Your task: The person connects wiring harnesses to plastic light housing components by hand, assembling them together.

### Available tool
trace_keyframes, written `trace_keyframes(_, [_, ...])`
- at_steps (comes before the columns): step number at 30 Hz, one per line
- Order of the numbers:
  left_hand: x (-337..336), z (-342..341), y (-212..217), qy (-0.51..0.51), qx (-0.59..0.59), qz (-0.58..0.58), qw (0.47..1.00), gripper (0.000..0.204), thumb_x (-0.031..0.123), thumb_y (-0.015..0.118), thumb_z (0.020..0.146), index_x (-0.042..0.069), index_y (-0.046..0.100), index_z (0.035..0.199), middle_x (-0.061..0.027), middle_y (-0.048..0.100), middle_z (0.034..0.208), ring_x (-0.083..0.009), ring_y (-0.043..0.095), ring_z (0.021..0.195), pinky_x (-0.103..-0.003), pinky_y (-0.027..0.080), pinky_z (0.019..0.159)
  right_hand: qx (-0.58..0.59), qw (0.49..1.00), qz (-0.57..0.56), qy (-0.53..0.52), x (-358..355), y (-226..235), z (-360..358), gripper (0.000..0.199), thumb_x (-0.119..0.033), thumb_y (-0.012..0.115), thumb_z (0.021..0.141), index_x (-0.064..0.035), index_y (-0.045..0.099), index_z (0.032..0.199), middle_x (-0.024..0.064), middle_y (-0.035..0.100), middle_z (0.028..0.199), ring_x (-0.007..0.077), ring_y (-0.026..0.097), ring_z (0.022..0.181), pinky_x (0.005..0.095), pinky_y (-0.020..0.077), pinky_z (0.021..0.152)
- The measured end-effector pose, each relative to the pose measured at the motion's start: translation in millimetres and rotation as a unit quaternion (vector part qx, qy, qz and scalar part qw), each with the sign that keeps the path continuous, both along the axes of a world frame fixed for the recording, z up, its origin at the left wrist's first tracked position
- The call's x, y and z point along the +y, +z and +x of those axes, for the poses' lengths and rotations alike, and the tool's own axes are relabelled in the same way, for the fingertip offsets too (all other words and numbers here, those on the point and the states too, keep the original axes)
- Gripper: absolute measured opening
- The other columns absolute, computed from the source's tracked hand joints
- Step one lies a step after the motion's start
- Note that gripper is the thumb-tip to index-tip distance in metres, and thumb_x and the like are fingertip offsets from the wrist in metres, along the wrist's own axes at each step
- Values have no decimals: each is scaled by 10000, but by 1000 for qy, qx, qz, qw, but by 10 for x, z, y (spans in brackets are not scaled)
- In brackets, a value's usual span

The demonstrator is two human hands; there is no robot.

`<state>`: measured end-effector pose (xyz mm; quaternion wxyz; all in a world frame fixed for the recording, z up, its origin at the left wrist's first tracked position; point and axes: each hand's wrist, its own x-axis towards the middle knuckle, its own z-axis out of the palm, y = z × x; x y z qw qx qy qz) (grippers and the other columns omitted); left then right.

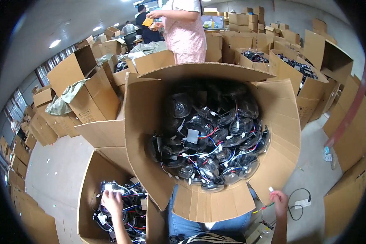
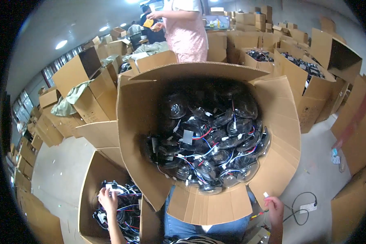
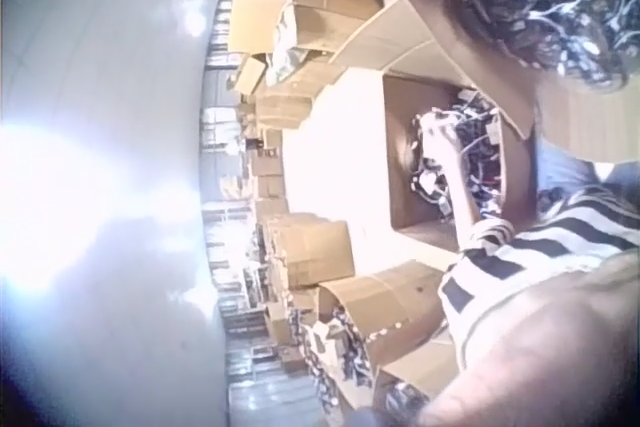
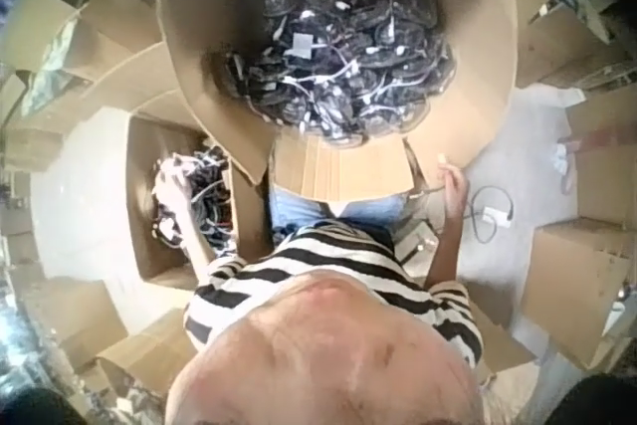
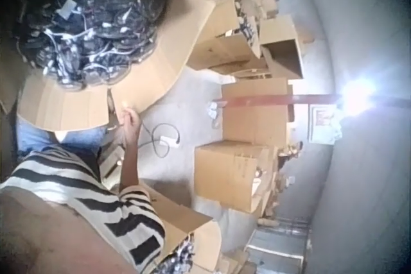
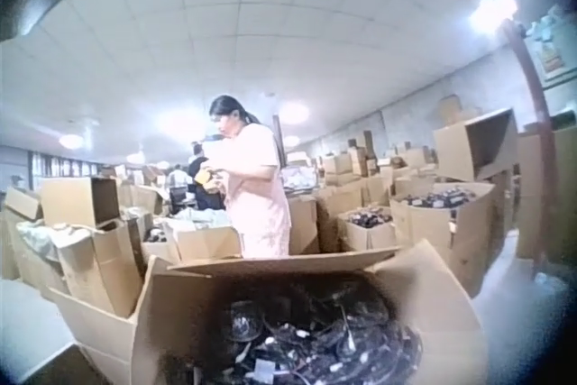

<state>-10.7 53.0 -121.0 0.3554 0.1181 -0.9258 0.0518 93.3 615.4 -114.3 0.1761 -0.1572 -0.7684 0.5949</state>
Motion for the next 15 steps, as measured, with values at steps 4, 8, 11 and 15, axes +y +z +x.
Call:
trace_keyframes(4, [1230,-131,777,-329,-2,410,851,188,145,414,828,26,552,780,-106,545,773,-251,520,736,-327,412,668,-40,997,-35,51,-247,-59,-87,144,-26,418,772,-15,561,778,11,500,633,71,484,605,204,424,417])
trace_keyframes(8, [2344,-208,1583,-757,-77,515,393,437,348,298,868,1,532,742,-124,514,741,-211,480,643,-326,386,602,-64,994,-51,67,-390,-190,-154,156,-25,410,778,-18,565,794,12,502,638,66,477,560,195,418,436])
trace_keyframes(11, [2757,-108,2328,-867,-186,456,75,332,281,306,875,8,475,794,-125,458,770,-249,465,730,-356,378,662,-127,989,-73,38,-486,-134,-82,151,-22,413,770,-6,563,778,18,503,635,64,477,565,190,416,439])
trace_keyframes(15, [2865,351,2596,-852,-190,478,-92,284,185,389,859,-25,514,715,-72,508,677,-167,470,636,-266,389,587,-61,991,-43,115,-392,-280,-24,128,-33,435,757,7,556,775,32,507,624,94,474,563,199,383,508])
